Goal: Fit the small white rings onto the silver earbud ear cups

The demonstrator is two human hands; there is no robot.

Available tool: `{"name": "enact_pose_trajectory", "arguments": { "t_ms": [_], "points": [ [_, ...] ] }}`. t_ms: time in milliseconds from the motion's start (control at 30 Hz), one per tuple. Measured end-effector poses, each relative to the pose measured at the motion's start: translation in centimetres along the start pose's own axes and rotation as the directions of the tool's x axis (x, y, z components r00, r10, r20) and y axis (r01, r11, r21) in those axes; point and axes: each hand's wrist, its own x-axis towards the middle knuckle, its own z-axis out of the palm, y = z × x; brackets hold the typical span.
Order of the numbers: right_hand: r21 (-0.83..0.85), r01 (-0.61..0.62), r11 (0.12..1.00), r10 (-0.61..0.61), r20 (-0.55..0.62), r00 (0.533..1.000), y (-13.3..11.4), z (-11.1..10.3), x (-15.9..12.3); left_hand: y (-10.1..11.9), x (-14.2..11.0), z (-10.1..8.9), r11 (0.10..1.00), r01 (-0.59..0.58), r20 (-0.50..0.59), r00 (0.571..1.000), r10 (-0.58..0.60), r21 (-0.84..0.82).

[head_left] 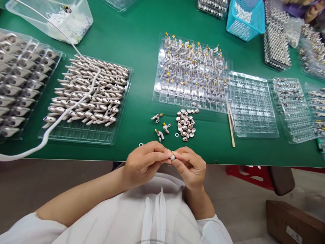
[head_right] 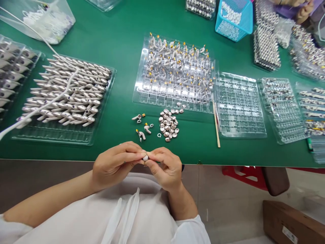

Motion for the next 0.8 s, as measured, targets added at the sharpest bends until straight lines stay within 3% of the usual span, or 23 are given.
{"name": "enact_pose_trajectory", "arguments": {
  "t_ms": [167,333,533,800],
  "points": [
    [-0.189,0.142,0.972,-0.144,0.002,0.990,-0.47,0.04,0.19,-0.02,0.42,-0.28,0.997,-0.004,0.036,0.999,0.002,0.078],
    [-0.397,0.287,0.872,-0.307,0.013,0.952,-0.78,0.48,0.14,-0.15,0.36,-0.20,0.986,0.034,0.020,0.999,-0.038,0.166],
    [-0.420,0.341,0.841,-0.351,0.055,0.935,-0.54,0.31,0.07,-0.15,0.61,-0.27,0.989,-0.001,0.040,0.999,-0.006,0.150],
    [-0.414,0.374,0.830,-0.378,0.074,0.923,-0.27,0.23,0.01,-0.15,0.61,-0.33,0.995,0.020,-0.012,1.000,-0.019,0.094]
  ]
}}
